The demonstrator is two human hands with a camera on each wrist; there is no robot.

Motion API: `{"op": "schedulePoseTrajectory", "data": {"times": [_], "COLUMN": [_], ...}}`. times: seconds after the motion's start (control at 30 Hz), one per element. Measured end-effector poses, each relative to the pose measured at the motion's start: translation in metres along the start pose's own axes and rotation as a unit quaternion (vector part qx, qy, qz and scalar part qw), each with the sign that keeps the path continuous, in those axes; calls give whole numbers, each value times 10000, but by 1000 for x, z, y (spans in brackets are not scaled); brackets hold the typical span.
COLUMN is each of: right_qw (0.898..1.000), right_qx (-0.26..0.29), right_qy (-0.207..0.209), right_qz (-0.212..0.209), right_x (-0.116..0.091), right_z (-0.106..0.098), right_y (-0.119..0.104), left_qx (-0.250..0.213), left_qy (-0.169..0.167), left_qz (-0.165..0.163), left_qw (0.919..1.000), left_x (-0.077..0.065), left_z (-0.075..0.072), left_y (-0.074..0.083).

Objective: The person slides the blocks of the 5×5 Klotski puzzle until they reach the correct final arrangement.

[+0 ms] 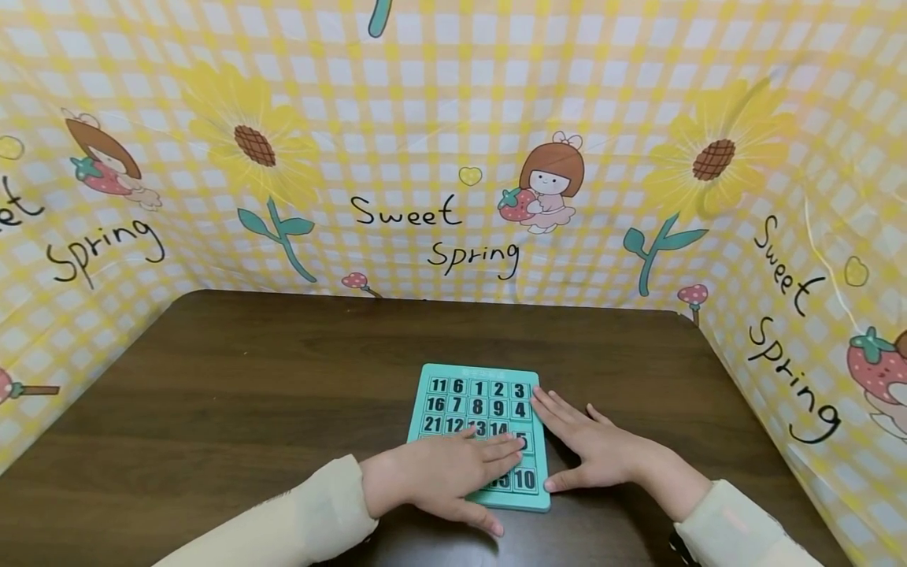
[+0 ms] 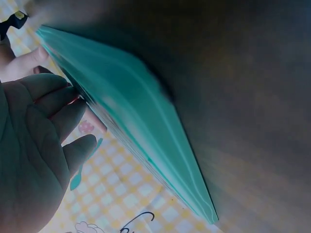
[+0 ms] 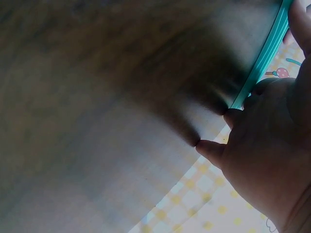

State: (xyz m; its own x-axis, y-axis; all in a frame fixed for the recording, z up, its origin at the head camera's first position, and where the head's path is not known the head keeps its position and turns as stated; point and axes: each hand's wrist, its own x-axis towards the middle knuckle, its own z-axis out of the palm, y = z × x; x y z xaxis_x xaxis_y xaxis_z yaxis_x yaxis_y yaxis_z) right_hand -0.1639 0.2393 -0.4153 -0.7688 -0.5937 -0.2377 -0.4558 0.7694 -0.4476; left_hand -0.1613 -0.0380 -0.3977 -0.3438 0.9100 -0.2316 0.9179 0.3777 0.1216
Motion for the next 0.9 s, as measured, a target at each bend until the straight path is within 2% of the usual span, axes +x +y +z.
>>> {"op": "schedulePoseTrajectory", "data": {"times": [0.37,0.73,0.9], "right_qw": [10000,10000,10000], "right_qx": [39,21,62], "right_qy": [-22,7,6], "right_qz": [-8,-24,-43], "right_x": [-1,-1,-2], "right_z": [-1,-2,-2], "right_y": [0,-1,-2], "left_qx": [71,393,731], "left_qy": [68,89,52], "left_qz": [-244,254,516], "left_qw": [9997,9989,9960], "left_x": [7,-7,-10], "left_z": [-1,-3,0], "left_y": [-10,9,19]}}
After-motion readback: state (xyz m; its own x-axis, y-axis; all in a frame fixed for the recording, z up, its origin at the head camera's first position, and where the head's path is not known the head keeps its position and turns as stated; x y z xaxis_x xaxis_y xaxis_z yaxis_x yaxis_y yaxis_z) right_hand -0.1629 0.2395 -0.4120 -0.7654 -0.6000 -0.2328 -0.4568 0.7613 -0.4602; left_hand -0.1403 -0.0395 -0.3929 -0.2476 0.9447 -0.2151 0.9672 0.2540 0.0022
